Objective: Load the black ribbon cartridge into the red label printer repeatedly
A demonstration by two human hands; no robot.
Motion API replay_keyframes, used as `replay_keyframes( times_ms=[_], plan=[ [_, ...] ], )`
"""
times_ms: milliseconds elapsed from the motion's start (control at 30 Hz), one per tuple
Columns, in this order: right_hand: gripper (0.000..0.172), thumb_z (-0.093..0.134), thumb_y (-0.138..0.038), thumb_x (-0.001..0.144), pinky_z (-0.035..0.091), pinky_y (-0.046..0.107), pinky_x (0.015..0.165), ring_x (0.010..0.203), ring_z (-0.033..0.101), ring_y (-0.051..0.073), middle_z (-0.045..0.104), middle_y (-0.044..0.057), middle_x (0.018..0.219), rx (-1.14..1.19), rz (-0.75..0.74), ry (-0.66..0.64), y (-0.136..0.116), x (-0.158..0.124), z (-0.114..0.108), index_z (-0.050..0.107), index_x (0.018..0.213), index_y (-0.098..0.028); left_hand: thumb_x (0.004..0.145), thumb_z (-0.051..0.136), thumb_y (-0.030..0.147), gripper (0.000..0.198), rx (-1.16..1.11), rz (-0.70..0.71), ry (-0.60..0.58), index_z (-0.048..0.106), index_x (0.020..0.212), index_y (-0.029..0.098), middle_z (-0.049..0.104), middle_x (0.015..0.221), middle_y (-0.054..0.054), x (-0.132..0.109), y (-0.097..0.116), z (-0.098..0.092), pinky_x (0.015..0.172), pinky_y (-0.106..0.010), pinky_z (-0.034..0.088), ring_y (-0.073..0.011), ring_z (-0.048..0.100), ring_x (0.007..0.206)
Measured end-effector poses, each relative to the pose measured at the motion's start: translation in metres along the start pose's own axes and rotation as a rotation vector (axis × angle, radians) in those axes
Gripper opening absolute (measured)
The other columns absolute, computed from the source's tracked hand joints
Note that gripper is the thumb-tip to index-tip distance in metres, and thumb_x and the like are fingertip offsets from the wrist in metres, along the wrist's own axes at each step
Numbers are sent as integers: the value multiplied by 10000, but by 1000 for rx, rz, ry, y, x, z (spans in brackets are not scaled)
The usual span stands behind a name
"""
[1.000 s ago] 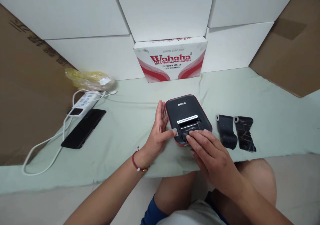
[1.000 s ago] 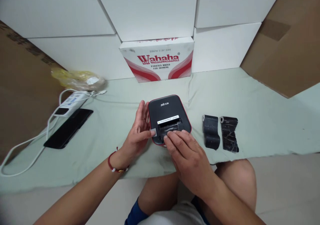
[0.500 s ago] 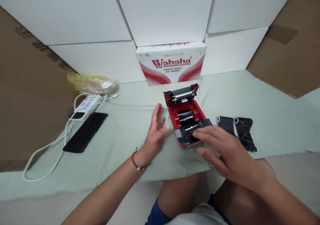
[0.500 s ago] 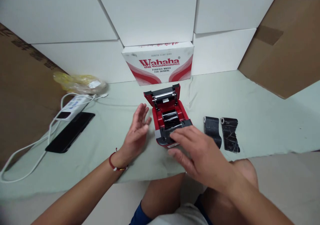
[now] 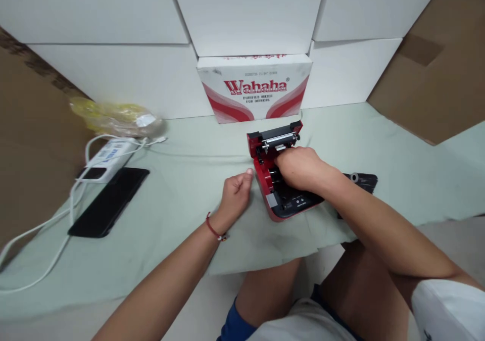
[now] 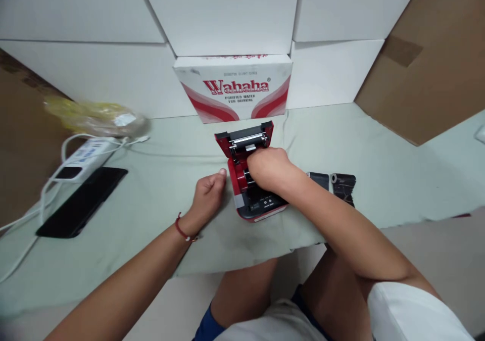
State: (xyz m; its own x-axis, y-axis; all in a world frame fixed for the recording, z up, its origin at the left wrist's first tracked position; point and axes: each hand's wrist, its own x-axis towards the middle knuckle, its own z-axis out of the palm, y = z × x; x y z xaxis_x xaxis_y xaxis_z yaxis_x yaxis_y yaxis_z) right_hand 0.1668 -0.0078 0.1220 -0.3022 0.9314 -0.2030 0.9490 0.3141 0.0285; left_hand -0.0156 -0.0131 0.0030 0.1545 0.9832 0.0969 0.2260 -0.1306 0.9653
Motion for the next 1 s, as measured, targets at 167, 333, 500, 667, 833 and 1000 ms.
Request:
replay_keyframes(
  times_ms=[167,333,500,667,833,1000],
  plan=[
    [332,604,-270,932,527,316,767,931,708,215,747,47,1160,233,-188,147,45,-64,-33,706,1248,-254,993,474,596,582,-90,-31,45,275,595,221,278,550,34,6,-12,-5,504,-282,219,-113,231,532],
    [502,589,-562,946,554,341,709,813,714,222,786,51,1063,480,-4,185,120,-108,-39,699,1319,-243,1024,437,469,424,-82,39,30,462,689,210,448,638,10,9,-10,-3,576,-272,343,-132,397,595],
    [282,663,-327,899,553,325,820,919,723,224,796,71,1073,483,88,-7,130,-81,20,778,1124,-201,913,487,243,74,-141,43,39,554,904,212,507,711,27,12,-7,-3,585,-257,358,-125,427,605],
    [357,613,-281,932,530,284,813,885,701,169,772,88,1159,508,215,171,124,-78,58,730,1256,-185,725,468,140,96,-35,71,-2,530,673,192,471,636,20,12,-9,-7,590,-265,303,-125,393,607],
    [403,562,-476,961,487,311,630,689,647,189,750,85,814,414,501,316,172,-115,59,776,1053,-148,649,461,164,76,-59,54,-82,472,578,190,425,573,22,11,-8,-9,583,-271,268,-127,358,588],
    [306,714,-345,816,532,331,759,839,700,217,769,69,1043,311,451,225,194,-130,84,789,1091,-234,622,437,177,83,-50,24,-132,477,551,188,419,544,31,10,-4,-7,579,-263,271,-116,349,565]
  ],
)
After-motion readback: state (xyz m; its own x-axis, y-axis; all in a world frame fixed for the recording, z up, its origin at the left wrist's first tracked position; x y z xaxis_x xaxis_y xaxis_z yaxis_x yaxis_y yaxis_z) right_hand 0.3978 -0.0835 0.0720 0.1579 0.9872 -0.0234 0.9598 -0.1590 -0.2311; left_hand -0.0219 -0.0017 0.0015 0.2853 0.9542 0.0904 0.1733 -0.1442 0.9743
